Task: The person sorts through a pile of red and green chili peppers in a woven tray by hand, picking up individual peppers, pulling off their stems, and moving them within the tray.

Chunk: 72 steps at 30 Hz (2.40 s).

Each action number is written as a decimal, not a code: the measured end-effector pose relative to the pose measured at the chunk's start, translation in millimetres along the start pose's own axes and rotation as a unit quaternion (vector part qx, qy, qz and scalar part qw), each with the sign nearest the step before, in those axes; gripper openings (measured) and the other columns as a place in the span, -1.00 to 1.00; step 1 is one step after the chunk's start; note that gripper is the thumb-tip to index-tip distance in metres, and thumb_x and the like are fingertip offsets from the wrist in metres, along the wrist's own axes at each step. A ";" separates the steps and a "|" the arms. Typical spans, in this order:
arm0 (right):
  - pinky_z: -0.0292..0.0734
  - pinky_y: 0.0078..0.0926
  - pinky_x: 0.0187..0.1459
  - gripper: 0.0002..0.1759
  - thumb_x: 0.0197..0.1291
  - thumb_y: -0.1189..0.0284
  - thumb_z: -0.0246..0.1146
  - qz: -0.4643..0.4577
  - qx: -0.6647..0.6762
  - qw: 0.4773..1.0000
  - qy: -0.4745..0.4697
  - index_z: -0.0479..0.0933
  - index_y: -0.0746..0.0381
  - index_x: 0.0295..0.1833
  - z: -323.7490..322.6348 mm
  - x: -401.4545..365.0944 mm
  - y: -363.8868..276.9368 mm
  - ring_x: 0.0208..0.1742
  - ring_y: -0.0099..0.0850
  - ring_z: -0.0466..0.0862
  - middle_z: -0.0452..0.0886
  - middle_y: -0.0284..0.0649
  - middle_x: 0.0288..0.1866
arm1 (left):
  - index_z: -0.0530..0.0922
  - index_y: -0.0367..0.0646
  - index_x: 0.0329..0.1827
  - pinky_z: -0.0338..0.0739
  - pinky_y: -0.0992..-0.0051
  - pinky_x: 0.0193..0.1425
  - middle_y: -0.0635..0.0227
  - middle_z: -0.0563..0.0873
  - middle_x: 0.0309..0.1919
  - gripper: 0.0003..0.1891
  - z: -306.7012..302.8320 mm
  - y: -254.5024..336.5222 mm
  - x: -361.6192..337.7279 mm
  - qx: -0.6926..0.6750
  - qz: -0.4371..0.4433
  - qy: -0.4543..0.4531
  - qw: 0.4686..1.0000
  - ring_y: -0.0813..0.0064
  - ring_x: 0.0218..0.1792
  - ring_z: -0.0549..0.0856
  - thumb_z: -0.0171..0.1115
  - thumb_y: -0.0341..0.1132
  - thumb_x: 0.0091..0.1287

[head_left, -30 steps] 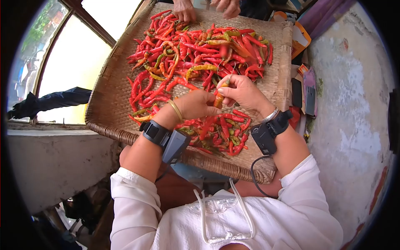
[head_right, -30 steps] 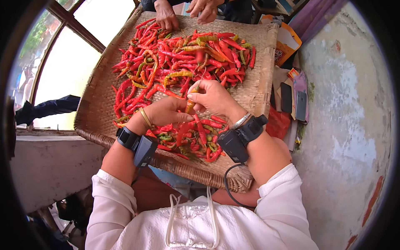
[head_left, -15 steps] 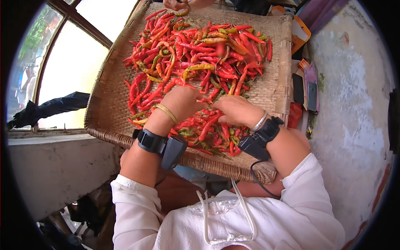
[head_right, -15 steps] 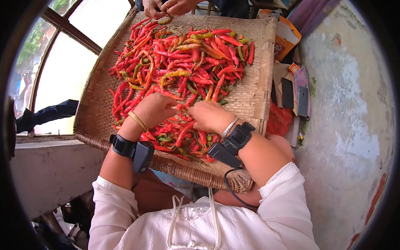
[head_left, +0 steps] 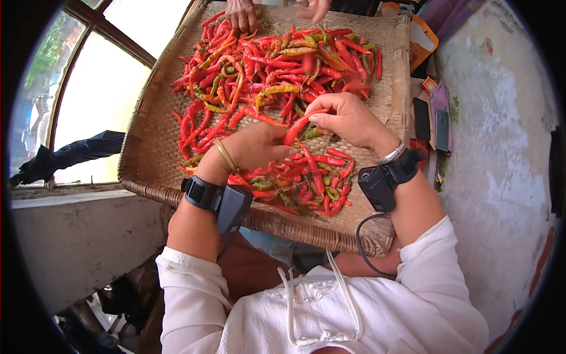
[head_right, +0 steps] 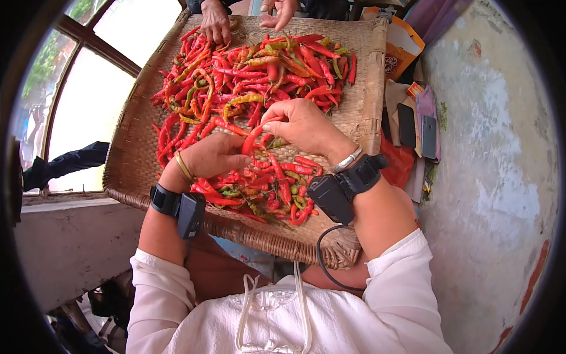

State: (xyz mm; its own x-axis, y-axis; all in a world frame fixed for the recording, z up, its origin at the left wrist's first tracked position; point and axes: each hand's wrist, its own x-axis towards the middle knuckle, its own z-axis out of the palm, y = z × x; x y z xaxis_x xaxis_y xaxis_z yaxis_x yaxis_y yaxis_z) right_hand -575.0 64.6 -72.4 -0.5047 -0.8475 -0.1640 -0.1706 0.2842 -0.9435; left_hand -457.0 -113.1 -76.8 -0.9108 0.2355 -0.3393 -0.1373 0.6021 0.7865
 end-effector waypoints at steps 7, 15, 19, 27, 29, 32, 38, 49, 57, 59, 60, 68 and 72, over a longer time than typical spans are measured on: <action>0.48 -0.39 -0.28 -0.69 0.03 0.34 0.23 -0.002 -0.230 0.973 -0.034 0.49 0.25 -0.11 13.6 0.3 24.1 -0.36 -0.34 0.59 0.58 -0.19 -0.36 | 0.51 -0.33 -0.15 0.43 0.74 -0.55 0.41 0.64 -0.53 -0.72 -36.3 -9.2 4.4 -0.329 0.009 0.372 0.868 0.71 -0.58 0.55 0.15 -0.24 0.27; 0.45 -0.23 -0.12 -0.76 -0.02 0.32 0.25 0.026 -0.449 0.854 -0.262 0.56 0.18 -0.22 36.1 -9.9 25.8 -0.12 -0.17 0.58 0.60 -0.15 -0.25 | 0.59 -0.18 -0.20 0.50 0.34 -0.24 0.15 0.64 -0.45 -0.70 -23.3 -27.5 -24.6 0.215 -0.114 0.125 0.962 0.19 -0.35 0.63 0.27 -0.23 0.02; 0.47 -0.25 -0.12 -0.83 -0.05 0.41 0.22 0.062 -0.480 0.837 -0.254 0.58 0.20 -0.28 39.6 -5.2 29.6 -0.11 -0.17 0.58 0.60 -0.12 -0.25 | 0.60 -0.16 -0.28 0.48 0.32 -0.28 0.14 0.63 -0.48 -0.73 -7.0 -45.7 -25.3 0.259 -0.072 0.056 0.962 0.18 -0.38 0.62 0.29 -0.23 -0.03; 0.44 -0.24 -0.23 -0.83 -0.11 0.42 0.27 0.017 -0.409 0.898 -0.158 0.50 0.20 -0.35 46.4 -4.8 45.0 -0.26 -0.17 0.59 0.57 -0.15 -0.41 | 0.62 -0.17 -0.41 0.52 0.26 -0.18 0.13 0.66 -0.38 -0.75 1.3 -41.3 -11.4 0.348 -0.144 -0.067 0.924 0.12 -0.29 0.63 0.22 -0.20 -0.09; 0.44 -0.23 -0.23 -0.85 -0.10 0.43 0.25 0.019 -0.390 0.908 -0.151 0.49 0.21 -0.35 46.9 -5.2 42.3 -0.26 -0.17 0.59 0.57 -0.14 -0.40 | 0.59 -0.18 -0.38 0.48 0.34 -0.32 0.17 0.62 -0.53 -0.75 -12.6 -41.3 -18.0 0.293 -0.087 -0.038 0.951 0.25 -0.43 0.62 0.30 -0.21 -0.04; 0.45 -0.22 -0.23 -0.87 -0.09 0.45 0.23 0.012 -0.413 0.898 -0.155 0.49 0.20 -0.37 49.2 -4.5 45.6 -0.26 -0.16 0.59 0.57 -0.14 -0.41 | 0.56 -0.25 -0.42 0.44 0.47 -0.44 0.29 0.58 -0.62 -0.79 -39.7 -27.0 -29.6 0.109 -0.136 0.017 0.985 0.49 -0.54 0.57 0.30 -0.26 0.04; 0.53 -0.26 -0.25 -0.79 -0.12 0.56 0.17 -0.025 -0.464 0.867 -0.180 0.54 0.24 -0.26 54.2 -3.5 50.9 -0.24 -0.15 0.62 0.60 -0.08 -0.40 | 0.54 -0.23 -0.37 0.27 0.76 -0.59 0.53 0.53 -0.66 -0.86 -72.9 -20.1 -42.7 -0.143 -0.126 0.195 0.962 0.81 -0.63 0.43 0.21 -0.33 0.21; 0.41 -0.17 -0.31 -0.73 -0.17 0.60 0.16 -0.047 -0.353 0.930 -0.088 0.46 0.22 -0.23 60.8 -8.9 42.7 -0.31 -0.11 0.57 0.56 -0.11 -0.46 | 0.48 -0.16 -0.41 0.23 0.79 -0.62 0.51 0.52 -0.63 -0.85 -82.9 -9.1 -9.1 -0.314 0.062 0.489 0.812 0.82 -0.67 0.38 0.16 -0.29 0.27; 0.44 -0.44 -0.35 -0.73 -0.19 0.53 0.21 -0.014 -0.178 0.976 -0.126 0.50 0.28 -0.24 51.2 0.7 34.8 -0.41 -0.38 0.57 0.56 -0.20 -0.47 | 0.49 -0.19 -0.39 0.24 0.77 -0.64 0.46 0.54 -0.62 -0.87 -73.7 -7.2 -2.9 -0.357 0.074 0.482 0.797 0.78 -0.67 0.41 0.17 -0.33 0.26; 0.44 -0.47 -0.36 -0.74 -0.18 0.53 0.22 -0.008 -0.155 0.981 -0.120 0.50 0.29 -0.25 48.2 1.9 30.4 -0.42 -0.42 0.56 0.55 -0.23 -0.49 | 0.46 -0.14 -0.32 0.35 0.81 -0.54 0.48 0.56 -0.54 -0.91 -76.8 -9.3 -7.1 -0.375 0.082 0.461 0.800 0.79 -0.58 0.46 0.10 -0.33 0.31; 0.43 -0.50 -0.37 -0.74 -0.18 0.54 0.22 0.002 -0.128 0.985 -0.116 0.50 0.30 -0.25 47.3 2.2 28.9 -0.43 -0.46 0.55 0.54 -0.25 -0.50 | 0.46 -0.14 -0.32 0.35 0.81 -0.54 0.48 0.56 -0.54 -0.91 -77.6 -12.8 -5.0 -0.374 0.085 0.463 0.799 0.79 -0.58 0.46 0.10 -0.33 0.31; 0.43 -0.60 -0.42 -0.84 -0.09 0.58 0.18 -0.001 0.007 0.996 -0.084 0.46 0.31 -0.31 39.1 4.4 23.5 -0.47 -0.54 0.51 0.51 -0.33 -0.46 | 0.33 -0.28 0.19 0.50 0.70 -0.37 0.26 0.59 -0.08 -0.61 -52.0 -8.8 9.3 -0.328 0.029 0.368 0.869 0.65 -0.37 0.61 0.07 -0.34 0.32; 0.42 -0.66 -0.45 -0.89 -0.02 0.57 0.14 0.078 0.245 0.966 -0.029 0.44 0.26 -0.31 22.4 2.3 1.0 -0.51 -0.62 0.50 0.51 -0.37 -0.49 | 0.45 -0.26 0.06 0.47 0.68 -0.49 0.44 0.62 -0.36 -0.63 -19.3 6.5 9.3 -0.259 -0.013 0.118 0.959 0.72 -0.56 0.55 0.15 -0.22 0.28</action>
State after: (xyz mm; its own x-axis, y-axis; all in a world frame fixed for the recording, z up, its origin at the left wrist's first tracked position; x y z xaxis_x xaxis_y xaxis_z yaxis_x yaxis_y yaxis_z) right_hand -557.3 52.8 -80.2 -0.4409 -0.8393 -0.3180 0.3326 0.1762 -0.9265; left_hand -473.8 -121.7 -64.9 -0.9589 0.0106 -0.2834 -0.2796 0.1323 0.9510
